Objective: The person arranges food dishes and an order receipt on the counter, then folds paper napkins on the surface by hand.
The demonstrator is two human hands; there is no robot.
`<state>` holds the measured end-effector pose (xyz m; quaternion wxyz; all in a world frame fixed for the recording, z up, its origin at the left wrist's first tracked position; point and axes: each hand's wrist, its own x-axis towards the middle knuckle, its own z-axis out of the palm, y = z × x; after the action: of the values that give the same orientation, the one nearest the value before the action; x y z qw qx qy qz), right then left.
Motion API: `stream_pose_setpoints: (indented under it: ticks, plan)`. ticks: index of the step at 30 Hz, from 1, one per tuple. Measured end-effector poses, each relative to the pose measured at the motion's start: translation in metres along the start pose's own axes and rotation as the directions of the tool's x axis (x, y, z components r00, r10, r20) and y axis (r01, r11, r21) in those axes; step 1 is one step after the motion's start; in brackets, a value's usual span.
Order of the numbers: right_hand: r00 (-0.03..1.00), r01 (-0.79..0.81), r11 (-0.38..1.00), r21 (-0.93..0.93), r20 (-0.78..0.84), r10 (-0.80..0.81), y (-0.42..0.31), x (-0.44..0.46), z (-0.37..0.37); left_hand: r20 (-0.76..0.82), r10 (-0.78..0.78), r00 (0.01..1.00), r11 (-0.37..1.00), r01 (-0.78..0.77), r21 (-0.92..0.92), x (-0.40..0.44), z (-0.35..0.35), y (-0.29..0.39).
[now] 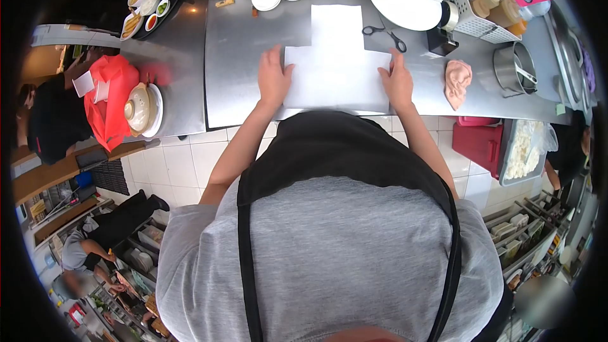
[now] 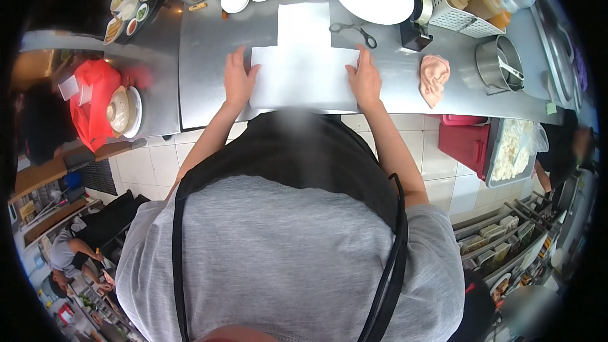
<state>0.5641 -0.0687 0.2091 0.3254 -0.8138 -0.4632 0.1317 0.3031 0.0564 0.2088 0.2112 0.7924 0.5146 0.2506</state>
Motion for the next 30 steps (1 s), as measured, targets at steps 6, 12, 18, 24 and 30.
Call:
stream_pose_setpoints:
  ticks: [6, 12, 18, 24, 30]
  plan:
    - [0.840, 0.525, 0.837, -0.155, -0.069, -0.539, -0.033, 0.051, 0.018, 0.375, 0.520, 0.767, 0.748, -0.621, 0.233, -0.019, 0.022, 0.019]
    - [0.803, 0.595, 0.758, -0.268, 0.243, -0.545, -0.052, 0.108, 0.084, 0.471, 0.553, 0.687, 0.683, -0.698, 0.216, -0.021, 0.030, 0.016]
    - [0.818, 0.576, 0.808, -0.125, 0.074, -0.571, -0.059, 0.146, 0.074, 0.504, 0.512, 0.696, 0.692, -0.681, 0.239, -0.021, 0.035, 0.012]
    - [0.829, -0.157, 0.757, 0.634, 0.501, -0.248, -0.097, 0.130, 0.008, 0.398, 0.485, 0.779, 0.829, -0.555, 0.075, -0.012, 0.013, 0.029]
    - [0.816, -0.188, 0.680, 0.708, 0.498, -0.293, -0.109, 0.098, 0.001, 0.186, -0.068, 0.980, 0.449, 0.196, -0.872, 0.025, -0.036, 0.080]
